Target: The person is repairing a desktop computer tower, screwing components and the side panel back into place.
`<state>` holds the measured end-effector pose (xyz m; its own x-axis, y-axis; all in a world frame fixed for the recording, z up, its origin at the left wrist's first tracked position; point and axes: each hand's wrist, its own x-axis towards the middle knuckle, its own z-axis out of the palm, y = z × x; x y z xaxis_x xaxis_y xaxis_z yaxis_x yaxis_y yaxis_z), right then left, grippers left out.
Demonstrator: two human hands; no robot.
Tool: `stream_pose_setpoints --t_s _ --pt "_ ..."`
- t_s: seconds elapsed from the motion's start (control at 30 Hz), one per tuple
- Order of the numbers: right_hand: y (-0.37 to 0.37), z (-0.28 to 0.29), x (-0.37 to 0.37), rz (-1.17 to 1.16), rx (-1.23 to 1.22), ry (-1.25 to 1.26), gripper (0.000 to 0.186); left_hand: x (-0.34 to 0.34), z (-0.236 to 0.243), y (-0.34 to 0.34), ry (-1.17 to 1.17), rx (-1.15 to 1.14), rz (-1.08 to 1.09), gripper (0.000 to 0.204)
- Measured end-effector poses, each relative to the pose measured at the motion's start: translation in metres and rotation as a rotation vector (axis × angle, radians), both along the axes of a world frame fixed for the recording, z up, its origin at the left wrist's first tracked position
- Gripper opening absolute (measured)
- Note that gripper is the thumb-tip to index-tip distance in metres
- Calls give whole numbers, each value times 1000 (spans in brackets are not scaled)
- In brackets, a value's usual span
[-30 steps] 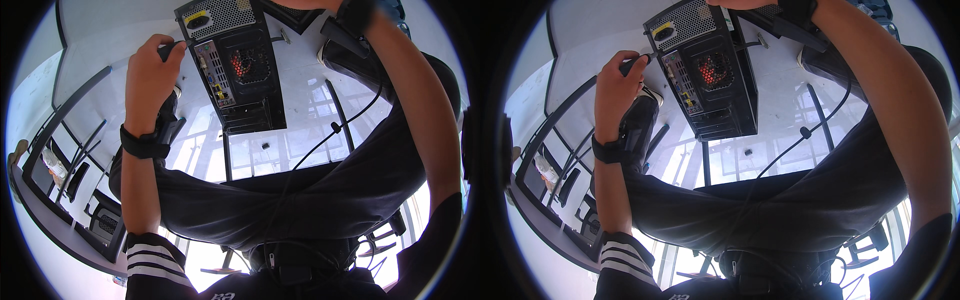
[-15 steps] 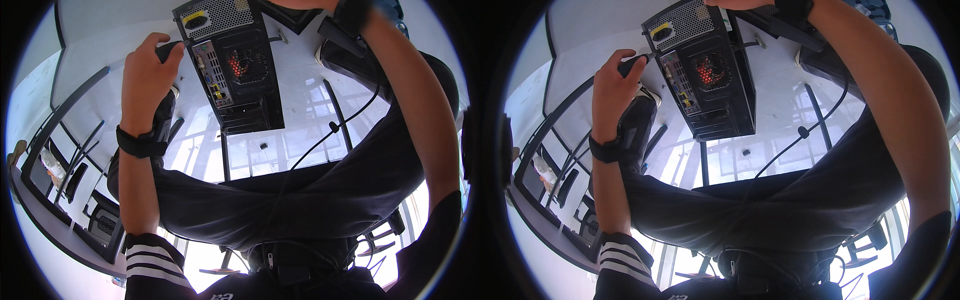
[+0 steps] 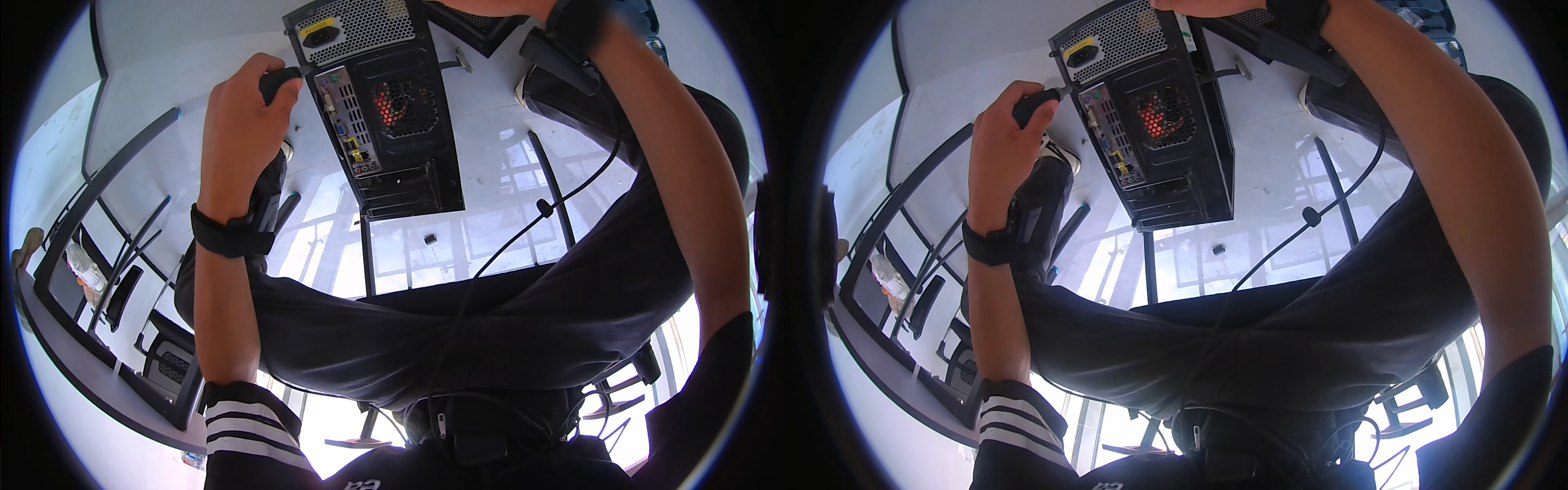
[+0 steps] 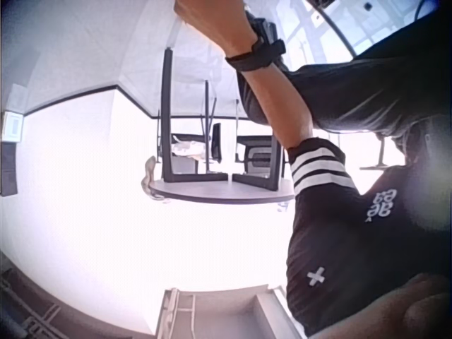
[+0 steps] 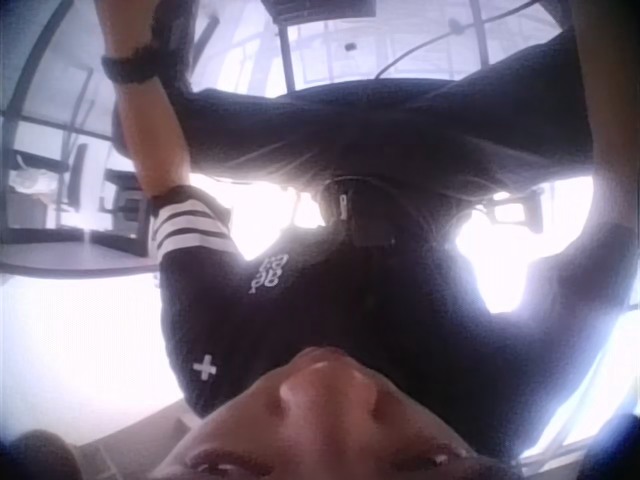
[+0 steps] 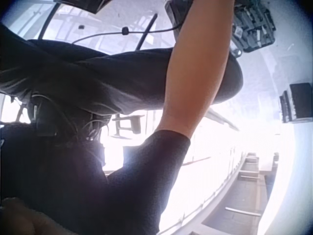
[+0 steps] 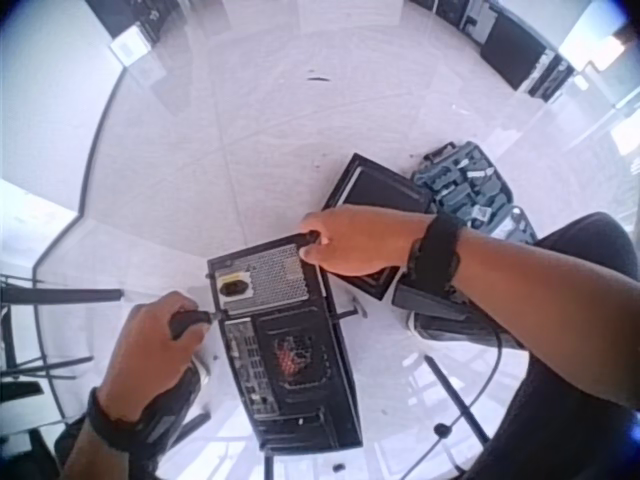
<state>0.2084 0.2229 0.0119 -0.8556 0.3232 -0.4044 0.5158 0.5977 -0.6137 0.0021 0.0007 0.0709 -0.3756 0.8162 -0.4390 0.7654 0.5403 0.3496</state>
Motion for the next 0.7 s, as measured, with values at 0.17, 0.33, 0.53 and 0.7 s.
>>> stream_pose_setpoints --t_s 0.17,0.33,0.53,0.7 --pt "-2 5 -2 25 -22 11 46 0 1 -2 -18 72 -44 21" --pt "-3 7 0 3 -11 26 46 -2 4 0 -41 44 -68 20" --pt "0 -6 0 3 9 12 45 -14 -4 -2 -32 124 -269 17" --pt "1 -4 -1 22 -7 13 44 -15 -5 -3 -22 118 -216 21"
